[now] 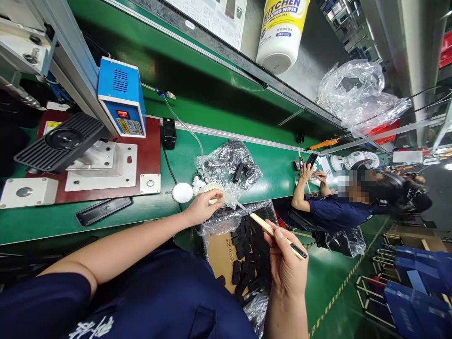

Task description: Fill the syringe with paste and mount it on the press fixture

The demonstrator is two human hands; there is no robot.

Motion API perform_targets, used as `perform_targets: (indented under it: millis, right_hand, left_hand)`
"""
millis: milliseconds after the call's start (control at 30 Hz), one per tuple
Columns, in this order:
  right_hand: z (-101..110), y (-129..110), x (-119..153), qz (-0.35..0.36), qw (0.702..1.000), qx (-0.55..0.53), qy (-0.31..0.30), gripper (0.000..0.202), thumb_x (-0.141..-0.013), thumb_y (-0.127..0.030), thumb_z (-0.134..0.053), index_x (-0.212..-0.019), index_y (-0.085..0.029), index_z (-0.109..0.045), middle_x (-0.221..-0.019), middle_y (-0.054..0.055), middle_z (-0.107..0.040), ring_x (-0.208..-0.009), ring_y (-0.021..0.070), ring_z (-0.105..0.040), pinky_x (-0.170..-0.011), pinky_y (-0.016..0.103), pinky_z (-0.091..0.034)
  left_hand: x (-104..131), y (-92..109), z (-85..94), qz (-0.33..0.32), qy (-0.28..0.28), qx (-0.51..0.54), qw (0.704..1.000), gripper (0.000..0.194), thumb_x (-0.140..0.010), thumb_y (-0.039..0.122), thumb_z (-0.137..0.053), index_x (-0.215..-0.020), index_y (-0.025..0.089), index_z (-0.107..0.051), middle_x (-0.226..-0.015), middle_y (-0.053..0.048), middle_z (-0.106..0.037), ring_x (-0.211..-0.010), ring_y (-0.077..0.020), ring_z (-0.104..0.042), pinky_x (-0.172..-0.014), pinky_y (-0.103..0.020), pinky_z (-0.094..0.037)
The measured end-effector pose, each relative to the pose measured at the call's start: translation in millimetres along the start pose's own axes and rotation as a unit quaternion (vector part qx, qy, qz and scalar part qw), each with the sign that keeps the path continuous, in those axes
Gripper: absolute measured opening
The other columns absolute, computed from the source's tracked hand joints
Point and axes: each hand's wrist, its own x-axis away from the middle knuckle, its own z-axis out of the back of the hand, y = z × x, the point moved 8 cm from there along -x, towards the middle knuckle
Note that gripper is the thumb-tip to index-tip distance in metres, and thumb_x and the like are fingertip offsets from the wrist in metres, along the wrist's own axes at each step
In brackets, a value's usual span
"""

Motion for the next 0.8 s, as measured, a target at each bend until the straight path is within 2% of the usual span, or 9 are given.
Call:
perform_targets:
  millis: [100,233,367,467,567,667,800]
  right_hand:
    - [-4,-12,-3,0.02,0.999,0.042,-0.028,0.013,-0.067,-0.03,-0.081,-0.075,-0.021,-0.075,-0.092,0.009,-0.076,-0.083,0.0243,-0.073,-0.066,0.033,-0.064]
    - [-20,-36,-13,0.047,0.981,0.158,-0.1,0.016,-0.072,-0.034,-0.078,-0.078,-0.02,-0.076,-0.094,0.01,-0.076,-0.082,0.0234,-0.072,-0.071,0.035,-0.062]
    - [-55,-51,-24,0.068,0.939,0.268,-0.207,0.021,-0.073,-0.039,-0.076,-0.081,-0.02,-0.077,-0.096,0.011,-0.076,-0.08,0.0229,-0.071,-0.07,0.033,-0.059]
    - [-83,-52,-28,0.074,0.913,0.294,-0.273,0.023,-0.074,-0.041,-0.074,-0.082,-0.019,-0.075,-0.092,0.009,-0.076,-0.078,0.0221,-0.071,-0.066,0.031,-0.057]
    - [-101,-55,-29,0.066,0.895,0.309,-0.315,0.025,-0.075,-0.04,-0.072,-0.09,-0.019,-0.073,-0.09,0.007,-0.076,-0.075,0.0194,-0.07,-0.064,0.029,-0.055]
    - [-105,-70,-32,0.077,0.898,0.309,-0.305,0.026,-0.072,-0.039,-0.075,-0.089,-0.019,-0.072,-0.087,0.006,-0.076,-0.072,0.018,-0.069,-0.064,0.029,-0.054]
    - [-98,-85,-36,0.139,0.931,0.258,-0.216,0.024,-0.071,-0.039,-0.077,-0.082,-0.018,-0.072,-0.077,0.006,-0.075,-0.063,0.0162,-0.065,-0.059,0.028,-0.052]
  left_hand:
    - [1,1,3.2,-0.012,-0.004,-0.06,0.998,0.018,-0.085,0.028,-0.059,-0.1,0.019,-0.06,-0.097,-0.006,-0.07,-0.092,-0.0211,-0.066,-0.084,-0.034,-0.054]
    - [4,3,1.9,-0.058,-0.023,-0.157,0.986,0.017,-0.088,0.022,-0.054,-0.103,0.021,-0.061,-0.102,-0.005,-0.07,-0.096,-0.0226,-0.065,-0.088,-0.037,-0.049]
    - [9,5,-1.7,-0.101,-0.034,-0.207,0.973,0.019,-0.089,0.018,-0.052,-0.106,0.021,-0.06,-0.105,-0.006,-0.071,-0.096,-0.0238,-0.066,-0.086,-0.039,-0.046]
    - [12,4,-1.6,-0.114,-0.028,-0.217,0.969,0.019,-0.09,0.016,-0.052,-0.107,0.02,-0.06,-0.105,-0.006,-0.071,-0.096,-0.0237,-0.066,-0.084,-0.038,-0.045]
    - [13,4,-1.3,-0.118,-0.031,-0.213,0.969,0.021,-0.09,0.016,-0.051,-0.109,0.02,-0.059,-0.105,-0.006,-0.071,-0.095,-0.0233,-0.066,-0.083,-0.038,-0.045]
    - [13,3,-0.3,-0.113,-0.033,-0.207,0.971,0.021,-0.091,0.017,-0.051,-0.11,0.021,-0.059,-0.106,-0.006,-0.071,-0.094,-0.0231,-0.066,-0.083,-0.037,-0.045]
    - [11,3,0.0,-0.113,-0.029,-0.204,0.972,0.02,-0.091,0.017,-0.05,-0.109,0.02,-0.059,-0.106,-0.006,-0.071,-0.094,-0.0233,-0.066,-0.083,-0.037,-0.045]
